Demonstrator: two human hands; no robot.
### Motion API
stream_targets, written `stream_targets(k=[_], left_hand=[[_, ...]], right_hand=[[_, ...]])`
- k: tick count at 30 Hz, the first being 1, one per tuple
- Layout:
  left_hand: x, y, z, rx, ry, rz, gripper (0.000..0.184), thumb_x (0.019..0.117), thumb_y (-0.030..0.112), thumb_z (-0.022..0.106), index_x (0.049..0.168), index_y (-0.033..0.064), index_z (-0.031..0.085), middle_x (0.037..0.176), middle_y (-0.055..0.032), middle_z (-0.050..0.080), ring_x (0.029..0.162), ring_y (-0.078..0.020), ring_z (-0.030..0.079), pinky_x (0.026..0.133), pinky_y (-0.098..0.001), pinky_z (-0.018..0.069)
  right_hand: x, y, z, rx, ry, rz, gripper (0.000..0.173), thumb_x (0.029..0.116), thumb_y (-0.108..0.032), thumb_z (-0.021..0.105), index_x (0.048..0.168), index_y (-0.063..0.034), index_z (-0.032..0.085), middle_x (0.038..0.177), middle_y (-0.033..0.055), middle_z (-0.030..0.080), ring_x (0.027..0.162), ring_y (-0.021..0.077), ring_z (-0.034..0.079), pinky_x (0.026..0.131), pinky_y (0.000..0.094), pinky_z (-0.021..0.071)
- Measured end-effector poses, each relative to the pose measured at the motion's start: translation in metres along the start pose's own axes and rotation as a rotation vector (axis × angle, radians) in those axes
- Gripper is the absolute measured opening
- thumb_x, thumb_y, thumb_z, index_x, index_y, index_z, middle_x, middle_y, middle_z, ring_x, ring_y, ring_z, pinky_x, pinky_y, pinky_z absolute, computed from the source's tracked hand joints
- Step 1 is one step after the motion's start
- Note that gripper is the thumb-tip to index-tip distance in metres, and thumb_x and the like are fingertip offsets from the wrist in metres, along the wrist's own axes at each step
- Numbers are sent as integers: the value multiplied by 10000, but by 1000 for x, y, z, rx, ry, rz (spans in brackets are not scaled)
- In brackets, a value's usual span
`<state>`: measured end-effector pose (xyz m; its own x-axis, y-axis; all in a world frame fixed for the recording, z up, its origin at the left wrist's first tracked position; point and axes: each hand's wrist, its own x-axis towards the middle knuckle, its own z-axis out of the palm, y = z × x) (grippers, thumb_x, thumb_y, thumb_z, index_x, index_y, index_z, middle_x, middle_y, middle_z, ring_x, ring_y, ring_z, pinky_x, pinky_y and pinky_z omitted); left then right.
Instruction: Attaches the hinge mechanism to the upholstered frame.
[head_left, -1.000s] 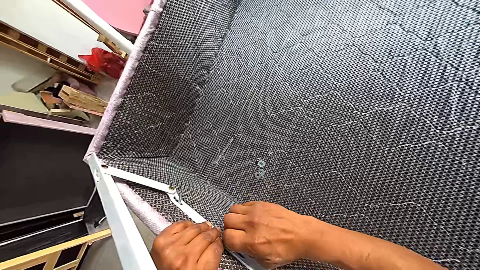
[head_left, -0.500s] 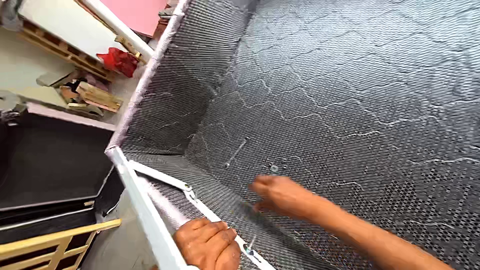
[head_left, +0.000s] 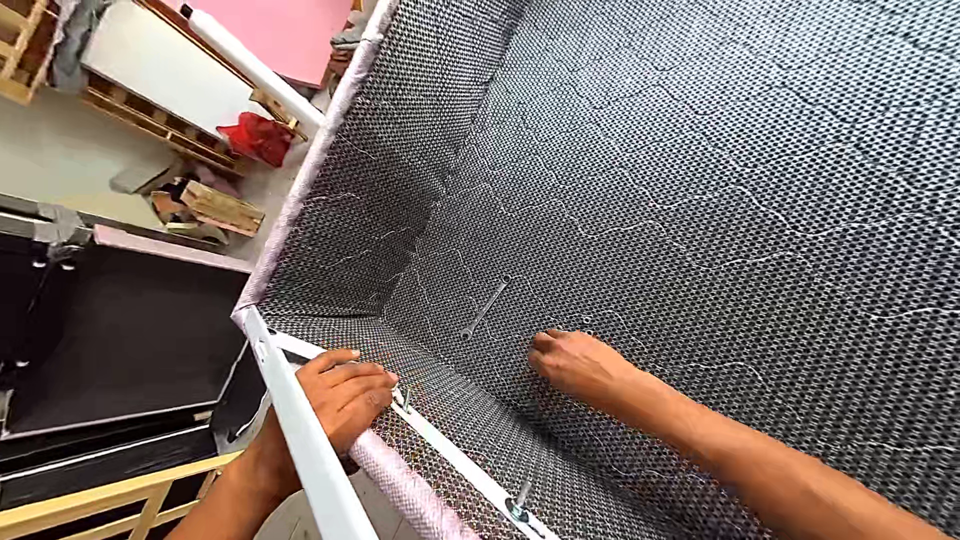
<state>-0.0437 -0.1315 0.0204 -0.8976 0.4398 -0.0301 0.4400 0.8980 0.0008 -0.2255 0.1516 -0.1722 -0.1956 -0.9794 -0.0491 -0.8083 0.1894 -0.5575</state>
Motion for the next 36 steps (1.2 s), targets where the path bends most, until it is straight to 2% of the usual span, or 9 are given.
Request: stream_targets(k=[4, 8, 15, 18, 22, 23, 25, 29, 36], left_hand=[[0, -1, 4, -9, 55, 30, 292, 1001, 302, 488, 866, 134, 685, 1023, -15, 784, 1013, -161, 731, 906, -367, 559], [3, 1, 3, -25, 95, 21, 320, 1001, 344, 476, 839, 133, 652, 957, -31, 780, 982, -165, 731, 896, -358, 550], [4, 1, 1, -26, 69, 22, 318, 981, 352, 480, 816, 137, 645, 977, -37, 785, 981, -168, 738, 881, -366, 556], [2, 1, 2, -35, 72, 19, 306, 984, 338, 483, 830, 134, 651, 989, -38, 786, 990, -173, 736, 895, -369, 551], [3, 2, 1, -33, 69, 4, 294, 969, 342, 497, 843, 136, 663, 981, -31, 786, 985, -161, 734, 902, -360, 548], [4, 2, 1, -27, 71, 0, 297, 966, 358, 498, 846, 138, 659, 970, -31, 784, 981, -160, 734, 904, -359, 546], [4, 3, 1, -36, 85, -10, 294, 937, 370, 531, 844, 129, 671, 947, -39, 783, 967, -167, 737, 899, -366, 549], [4, 3, 1, -44, 82, -21, 297, 936, 375, 538, 865, 125, 682, 975, -33, 786, 973, -160, 738, 906, -370, 554], [10, 12, -3, -65, -46, -19, 240, 996, 313, 532, 1059, 218, 743, 1116, 65, 767, 1134, -125, 682, 995, -391, 515]], right_hand=[[40, -52, -30, 597, 500, -95, 161, 1008, -161, 619, 1020, -121, 774, 869, -24, 729, 753, 52, 681, 697, 242, 586], [74, -103, -39, 847, 550, -296, 180, 1010, -112, 609, 1024, -61, 781, 929, 27, 761, 844, 62, 709, 780, 240, 591], [63, -109, -20, 828, 557, -320, 195, 995, -72, 582, 980, -12, 767, 851, 74, 746, 779, 108, 704, 723, 260, 574], [62, -109, -13, 764, 549, -416, 204, 1002, -77, 576, 1027, -22, 770, 922, 96, 765, 887, 161, 740, 812, 311, 597], [62, -103, -20, 728, 471, -462, 233, 970, -71, 579, 1115, -42, 759, 917, 90, 760, 830, 173, 729, 751, 334, 591], [62, -102, -24, 669, 465, -441, 268, 957, -67, 574, 1168, -61, 739, 894, 84, 741, 781, 182, 709, 689, 349, 577], [64, -100, -30, 383, 472, -441, 296, 979, -103, 564, 1231, -122, 717, 1009, 64, 719, 863, 199, 697, 677, 356, 573], [64, -99, -41, 19, 518, -549, 216, 1029, -112, 508, 1038, -98, 723, 911, 53, 653, 844, 226, 633, 618, 342, 492], [61, -94, -33, 192, 511, -503, 215, 1024, -106, 515, 1015, -76, 728, 872, 51, 679, 827, 196, 678, 666, 315, 560]])
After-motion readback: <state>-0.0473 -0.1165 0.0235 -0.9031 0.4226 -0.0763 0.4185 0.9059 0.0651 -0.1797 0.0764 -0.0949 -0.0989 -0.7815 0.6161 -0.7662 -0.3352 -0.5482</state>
